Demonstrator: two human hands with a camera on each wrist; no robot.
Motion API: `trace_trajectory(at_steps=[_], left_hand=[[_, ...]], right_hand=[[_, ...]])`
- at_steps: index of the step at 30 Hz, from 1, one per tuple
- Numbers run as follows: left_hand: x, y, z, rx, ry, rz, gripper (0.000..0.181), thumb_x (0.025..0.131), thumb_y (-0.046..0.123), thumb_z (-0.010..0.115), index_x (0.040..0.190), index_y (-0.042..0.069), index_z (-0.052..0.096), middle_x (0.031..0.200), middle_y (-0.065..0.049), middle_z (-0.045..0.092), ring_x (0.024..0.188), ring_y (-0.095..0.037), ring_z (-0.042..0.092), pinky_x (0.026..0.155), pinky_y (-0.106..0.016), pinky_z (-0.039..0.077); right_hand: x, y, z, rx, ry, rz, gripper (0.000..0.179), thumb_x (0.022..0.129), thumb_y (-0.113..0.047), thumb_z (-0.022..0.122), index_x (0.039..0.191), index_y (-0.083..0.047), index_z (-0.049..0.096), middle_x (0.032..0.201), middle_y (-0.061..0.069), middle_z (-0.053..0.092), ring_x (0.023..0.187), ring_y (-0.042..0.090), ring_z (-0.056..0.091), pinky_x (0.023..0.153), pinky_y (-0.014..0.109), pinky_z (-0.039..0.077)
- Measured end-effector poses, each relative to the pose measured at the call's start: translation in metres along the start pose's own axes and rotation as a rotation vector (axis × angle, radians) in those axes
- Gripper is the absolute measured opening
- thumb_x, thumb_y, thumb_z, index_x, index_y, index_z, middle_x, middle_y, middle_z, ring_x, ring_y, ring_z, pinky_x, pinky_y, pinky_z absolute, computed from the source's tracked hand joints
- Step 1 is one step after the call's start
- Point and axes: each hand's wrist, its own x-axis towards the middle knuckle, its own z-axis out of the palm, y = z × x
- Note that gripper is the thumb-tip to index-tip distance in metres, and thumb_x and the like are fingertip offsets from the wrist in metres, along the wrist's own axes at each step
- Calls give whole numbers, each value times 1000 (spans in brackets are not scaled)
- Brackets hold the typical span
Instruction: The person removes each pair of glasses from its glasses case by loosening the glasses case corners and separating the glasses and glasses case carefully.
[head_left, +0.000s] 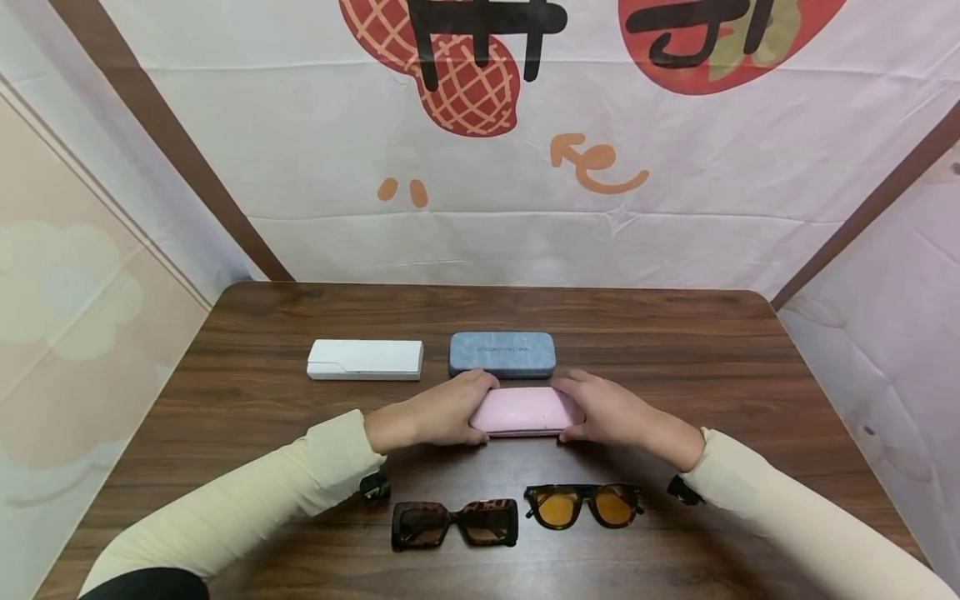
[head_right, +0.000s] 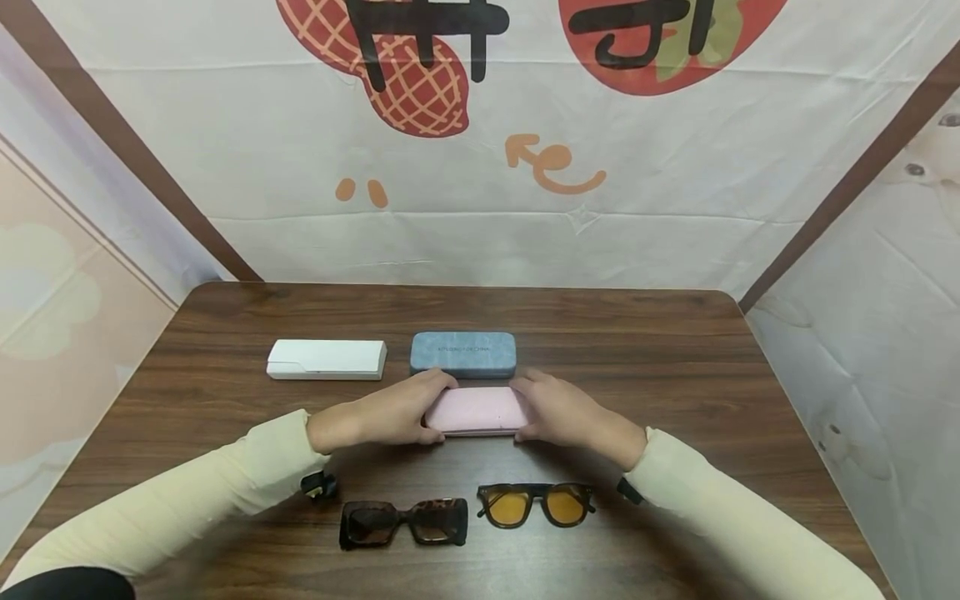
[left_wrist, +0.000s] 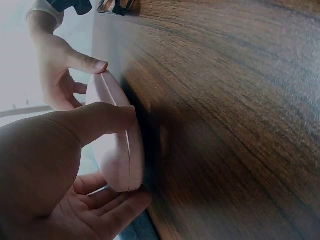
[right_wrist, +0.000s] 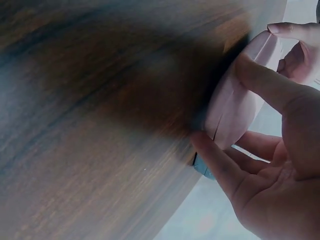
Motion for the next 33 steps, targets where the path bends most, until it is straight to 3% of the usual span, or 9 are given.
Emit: trace_trajectory(at_steps=[6, 13, 22, 33], left_hand=[[3, -1, 0, -7, 6, -6, 64, 81, 17, 83, 131, -7, 52, 124, -14, 55, 116, -26, 52, 97, -40, 48], [9, -6, 4, 15, 41, -1, 62, 79, 16, 84, 127, -7, 54, 119, -13, 55, 112, -25, 51, 95, -40, 47], [9, -11, 5, -23, 53, -13, 64, 78, 16, 86, 129, -6, 56, 122, -13, 58, 113, -25, 54, 94, -40, 49], [3, -7, 3, -61, 31, -34, 65, 77, 16, 88, 129, -5, 55, 125, -14, 57, 116, -26, 52, 96, -40, 48]], right_hand=[[1, 5, 0, -5, -1, -23, 72, 84, -26, 86, 139, 6, 56, 136, 19, 55, 110, 25, 62, 92, 42, 53], [11, 14, 1, -33, 49, -70, 70, 78, -28, 89, 132, 6, 62, 126, 17, 63, 103, 23, 64, 89, 41, 55], [17, 17, -1, 51, 71, -69, 53, 69, -28, 94, 111, -8, 68, 99, -3, 69, 80, 8, 58, 71, 28, 51], [17, 7, -8, 44, 20, -58, 50, 71, -27, 92, 112, -7, 71, 98, -2, 71, 79, 7, 58, 70, 28, 50]])
